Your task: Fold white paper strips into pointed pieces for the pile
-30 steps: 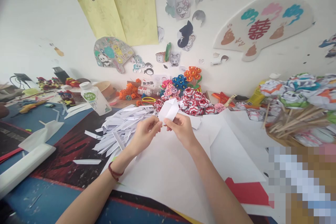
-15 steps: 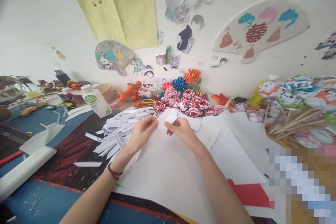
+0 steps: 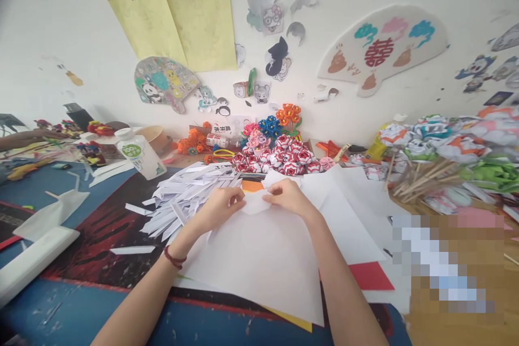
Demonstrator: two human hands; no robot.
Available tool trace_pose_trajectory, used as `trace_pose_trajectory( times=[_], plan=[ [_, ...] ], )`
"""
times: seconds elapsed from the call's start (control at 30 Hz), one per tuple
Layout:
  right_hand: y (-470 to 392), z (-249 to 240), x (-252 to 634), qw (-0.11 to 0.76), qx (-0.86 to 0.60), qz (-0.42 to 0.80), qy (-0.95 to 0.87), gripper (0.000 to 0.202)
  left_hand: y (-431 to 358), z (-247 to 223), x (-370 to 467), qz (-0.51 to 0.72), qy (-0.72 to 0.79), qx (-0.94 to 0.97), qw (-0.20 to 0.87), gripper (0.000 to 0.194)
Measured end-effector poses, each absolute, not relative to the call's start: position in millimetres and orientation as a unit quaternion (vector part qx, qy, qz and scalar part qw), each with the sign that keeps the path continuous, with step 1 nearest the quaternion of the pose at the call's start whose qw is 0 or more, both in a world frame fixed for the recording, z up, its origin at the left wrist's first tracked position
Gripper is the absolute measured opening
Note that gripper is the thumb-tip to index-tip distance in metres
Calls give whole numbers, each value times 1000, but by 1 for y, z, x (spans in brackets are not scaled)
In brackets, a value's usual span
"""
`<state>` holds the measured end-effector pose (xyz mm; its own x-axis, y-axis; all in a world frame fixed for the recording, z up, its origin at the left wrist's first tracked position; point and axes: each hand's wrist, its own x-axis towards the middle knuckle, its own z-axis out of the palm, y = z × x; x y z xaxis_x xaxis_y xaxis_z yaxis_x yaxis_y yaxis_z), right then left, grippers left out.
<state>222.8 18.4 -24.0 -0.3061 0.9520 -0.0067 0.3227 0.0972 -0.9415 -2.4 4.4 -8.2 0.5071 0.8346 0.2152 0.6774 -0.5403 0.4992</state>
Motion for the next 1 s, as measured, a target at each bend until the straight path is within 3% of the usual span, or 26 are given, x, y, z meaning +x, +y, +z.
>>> trace_pose_trajectory(
  times=[0.13,0.37,0.5,0.6,1.0],
  plan=[
    [4,-31,231,263,-512,429,-696,30,1,-14,3,152,424,887,98,10],
    [-24,-48,231,344,-568,263,-700,16,-6,-18,14,165,408,894,85,8],
    [-27,-48,232,360,-548,279,-702,17,-6,-24,18,165,421,890,66,2],
    [-26,-49,234,365,-541,284,-703,16,-6,-27,20,182,416,888,69,12],
    [-29,-55,235,372,-508,191,-753,9,-4,-41,18,233,378,894,65,10]
  ],
)
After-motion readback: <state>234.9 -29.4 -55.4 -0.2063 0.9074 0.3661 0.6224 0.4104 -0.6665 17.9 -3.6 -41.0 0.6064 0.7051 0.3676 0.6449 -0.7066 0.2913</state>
